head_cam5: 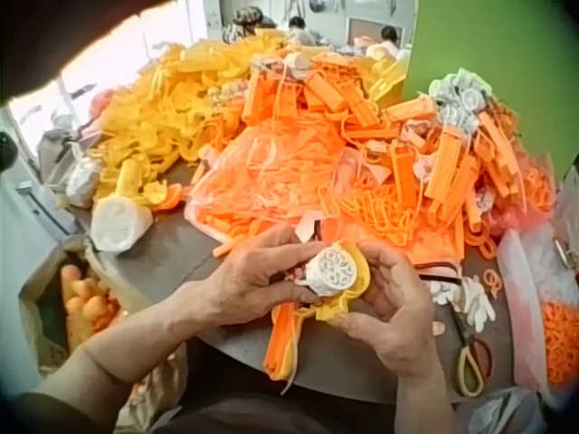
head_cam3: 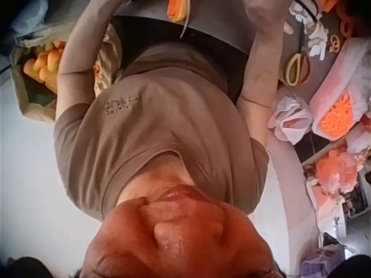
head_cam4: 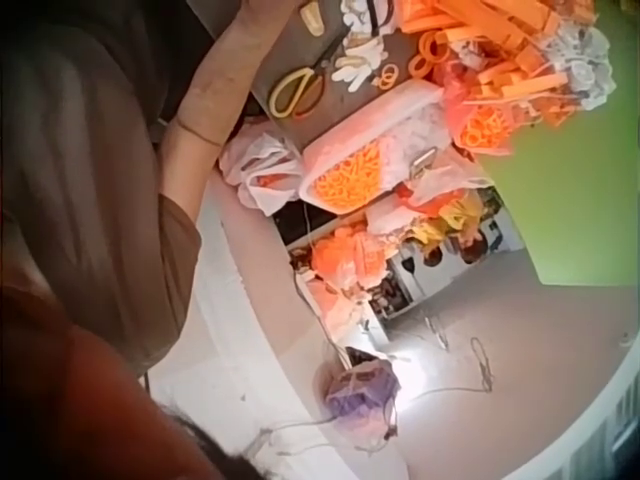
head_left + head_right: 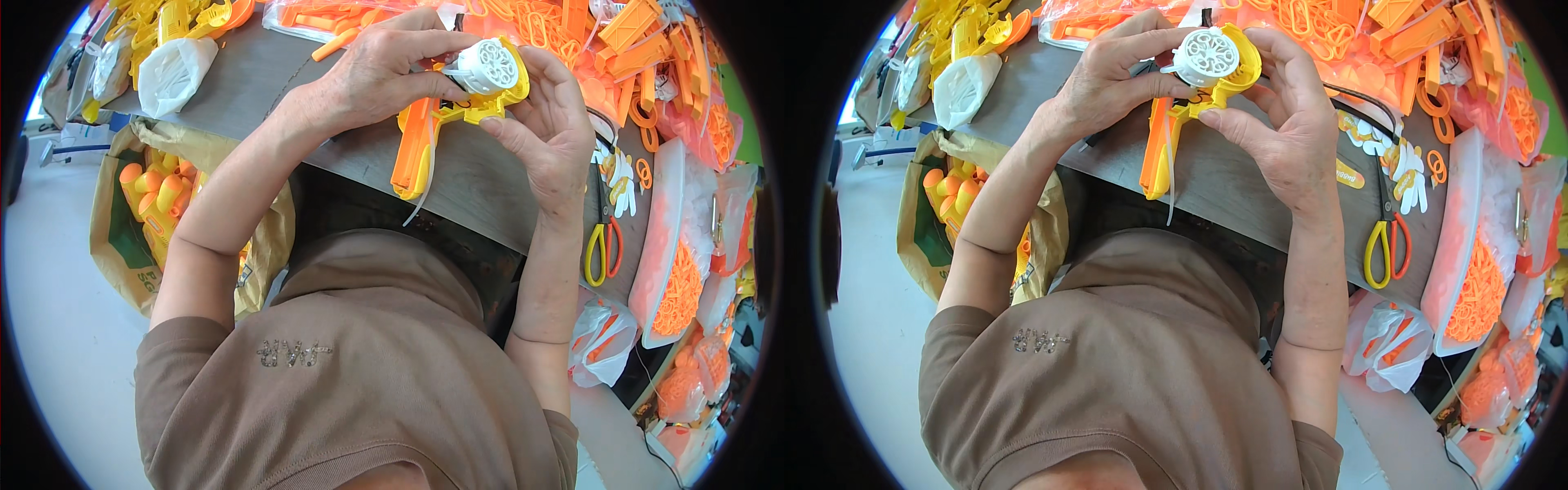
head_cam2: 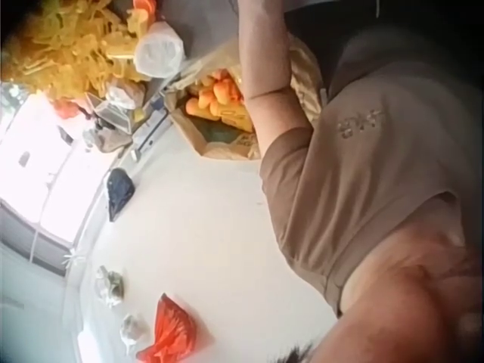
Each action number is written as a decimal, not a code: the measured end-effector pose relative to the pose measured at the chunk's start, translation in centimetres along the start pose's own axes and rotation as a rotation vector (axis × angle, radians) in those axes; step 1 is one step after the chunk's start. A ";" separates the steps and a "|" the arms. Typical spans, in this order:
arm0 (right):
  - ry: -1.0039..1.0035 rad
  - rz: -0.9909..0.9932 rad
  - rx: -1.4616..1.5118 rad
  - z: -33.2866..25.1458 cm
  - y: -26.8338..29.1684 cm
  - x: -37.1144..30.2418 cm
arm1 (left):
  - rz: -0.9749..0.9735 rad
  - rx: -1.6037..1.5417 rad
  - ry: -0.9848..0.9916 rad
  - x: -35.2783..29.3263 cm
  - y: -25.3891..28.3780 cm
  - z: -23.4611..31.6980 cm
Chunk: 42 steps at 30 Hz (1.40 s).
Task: Assembling plastic toy guns by connecting various components and internal mechanisms.
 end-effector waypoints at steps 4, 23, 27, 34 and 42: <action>0.000 0.018 -0.007 -0.2 -0.4 -0.3 | 0.061 0.071 0.054 -0.1 -0.6 0.0; -0.356 0.050 -0.494 3.5 3.7 -6.7 | -0.183 0.596 -0.145 2.6 -9.1 2.5; -0.354 0.080 -0.655 3.0 3.6 -6.3 | -0.201 0.577 -0.160 3.7 -8.7 1.5; -0.031 0.294 -0.864 -1.7 -0.1 -10.4 | 0.075 0.330 -0.094 0.7 -3.5 1.3; -0.623 -0.065 -0.229 6.6 -7.5 -14.6 | -0.079 0.469 -0.035 -3.4 -6.4 1.0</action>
Point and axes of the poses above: each hand's wrist, its own x-axis towards the middle knuckle, its own y-axis out of the back of the hand, z = x × y, the point moved 7 cm from there along x, towards the middle knuckle, and after that the axes turned 6 degrees about -z, right-handed, at the moved point
